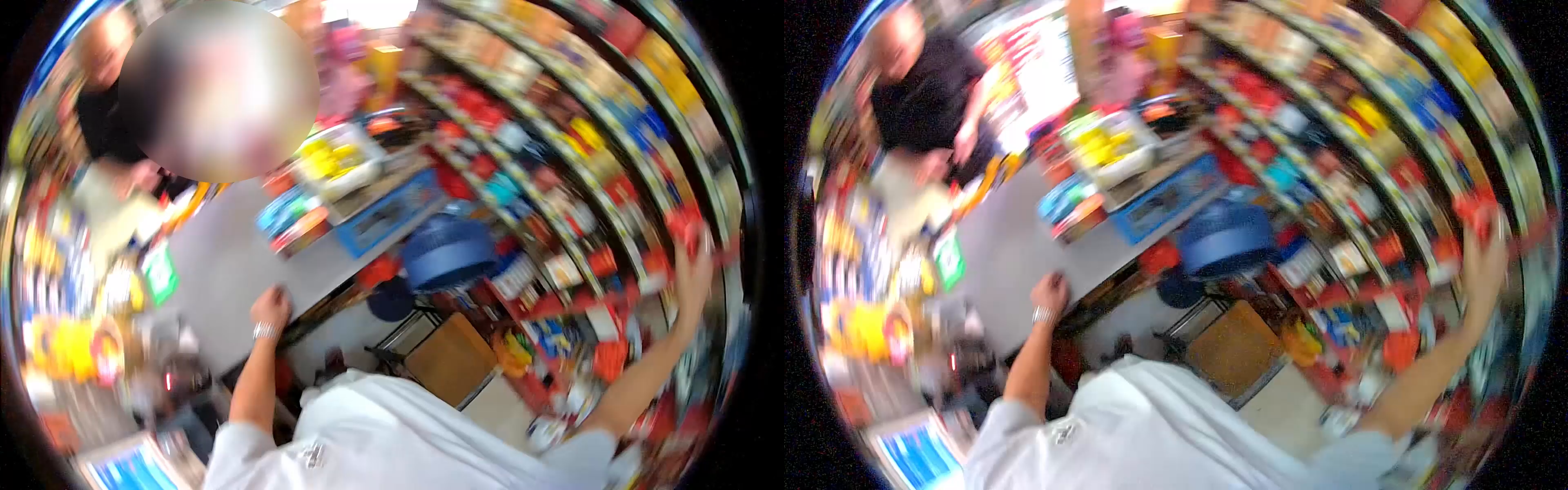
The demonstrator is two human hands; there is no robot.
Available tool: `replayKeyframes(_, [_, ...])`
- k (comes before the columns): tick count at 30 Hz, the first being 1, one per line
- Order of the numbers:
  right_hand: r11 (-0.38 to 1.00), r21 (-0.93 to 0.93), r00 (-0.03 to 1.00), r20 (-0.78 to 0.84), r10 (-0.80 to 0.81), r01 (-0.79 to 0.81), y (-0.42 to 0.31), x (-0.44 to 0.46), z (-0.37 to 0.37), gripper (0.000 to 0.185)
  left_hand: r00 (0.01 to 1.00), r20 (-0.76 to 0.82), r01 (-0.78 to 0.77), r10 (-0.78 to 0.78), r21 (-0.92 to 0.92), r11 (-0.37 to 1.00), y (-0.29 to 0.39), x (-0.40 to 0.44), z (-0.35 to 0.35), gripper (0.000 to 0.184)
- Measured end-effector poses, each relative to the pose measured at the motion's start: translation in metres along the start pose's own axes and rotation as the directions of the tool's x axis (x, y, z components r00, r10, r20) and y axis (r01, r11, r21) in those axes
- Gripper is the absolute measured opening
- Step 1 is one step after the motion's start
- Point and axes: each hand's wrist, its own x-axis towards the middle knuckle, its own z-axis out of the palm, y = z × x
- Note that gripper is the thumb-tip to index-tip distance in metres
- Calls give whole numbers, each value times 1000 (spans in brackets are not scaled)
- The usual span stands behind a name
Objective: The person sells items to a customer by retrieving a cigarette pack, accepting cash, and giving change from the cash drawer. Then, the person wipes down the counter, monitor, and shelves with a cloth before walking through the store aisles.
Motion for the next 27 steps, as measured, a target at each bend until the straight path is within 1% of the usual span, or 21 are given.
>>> replayKeyframes(1, [956, 217, 979, 95, 182, -198, -43, -23, 23, 45, 999, -36, -26, 25, -29, 999, -2, -4, -1, 15])
replayKeyframes(2, [869, 481, 990, 125, 63, -116, -71, -47, 64, 38, 992, -121, -42, 31, -86, 995, 2, -10, -3, 15])
replayKeyframes(3, [682, 697, 955, 298, 7, -223, -97, -69, 108, 36, 994, -104, 32, -45, -125, 992, 0, -15, 1, 15])
replayKeyframes(4, [529, 792, 874, 453, -177, -304, -157, -86, 138, 39, 997, -69, 41, -45, -65, 997, -2, -21, 1, 18])
replayKeyframes(5, [489, 830, 904, 392, -173, -267, -220, -113, 179, 39, 994, -79, 70, -81, -125, 990, 2, -31, -6, 19])
replayKeyframes(6, [515, 826, 833, 441, -333, -232, -272, -129, 201, 40, 988, -25, 148, -153, -142, 979, 8, -41, -9, 20])
replayKeyframes(8, [224, 731, 583, 660, -474, -645, -372, -177, 245, 47, 966, 69, 255, -249, -413, 874, 13, -66, -18, 22])
replayKeyframes(9, [169, 587, 422, 726, -543, -792, -407, -201, 277, 46, 943, 112, 326, -312, -489, 809, 16, -81, -24, 23])
replayKeyframes(10, [139, 641, 468, 674, -571, -755, -442, -230, 317, 45, 932, 168, 361, -320, -494, 791, 21, -94, -38, 24])
replayKeyframes(11, [195, 488, 289, 745, -601, -851, -479, -237, 327, 42, 890, 243, 454, -386, -545, 705, 23, -108, -48, 27])
replayKeyframes(14, [115, 346, 213, 772, -599, -931, -576, -251, 371, 31, 872, 219, 480, -438, -560, 676, 7, -153, -58, 28])
replayKeyframes(15, [-16, 209, 170, 749, -641, -978, -606, -248, 390, 28, 856, 250, 513, -453, -521, 682, 3, -166, -65, 30])
replayKeyframes(17, [-158, 229, 261, 545, -797, -961, -661, -230, 397, 29, 802, 238, 587, -548, -487, 647, -5, -190, -75, 32])
replayKeyframes(19, [-2, 281, 136, 459, -878, -960, -700, -216, 414, 29, 797, 152, 579, -584, -468, 668, -9, -212, -80, 36])
replayKeyframes(20, [221, 481, 130, 595, -793, -849, -713, -217, 425, 34, 746, 116, 618, -656, -488, 617, -9, -224, -82, 36])
replayKeyframes(21, [367, 736, 257, 583, -771, -569, -712, -228, 426, 38, 723, 89, 625, -685, -506, 595, -5, -234, -81, 36])
replayKeyframes(22, [525, 825, 379, 563, -735, -207, -712, -240, 427, 43, 703, 55, 623, -709, -527, 577, 0, -246, -78, 37])
replayKeyframes(23, [516, 812, 497, 341, -798, 273, -703, -253, 430, 47, 660, 32, 643, -751, -541, 542, 3, -256, -81, 37])
replayKeyframes(24, [361, 808, 490, 104, -866, 466, -688, -270, 441, 47, 633, 46, 661, -773, -551, 509, 8, -267, -87, 37])
replayKeyframes(25, [200, 750, 439, -132, -888, 630, -670, -282, 454, 48, 605, 68, 682, -793, -558, 472, 17, -278, -88, 36])
replayKeyframes(27, [137, 760, 341, -117, -933, 635, -668, -276, 445, 43, 525, -8, 683, -851, -592, 427, 32, -303, -82, 37])
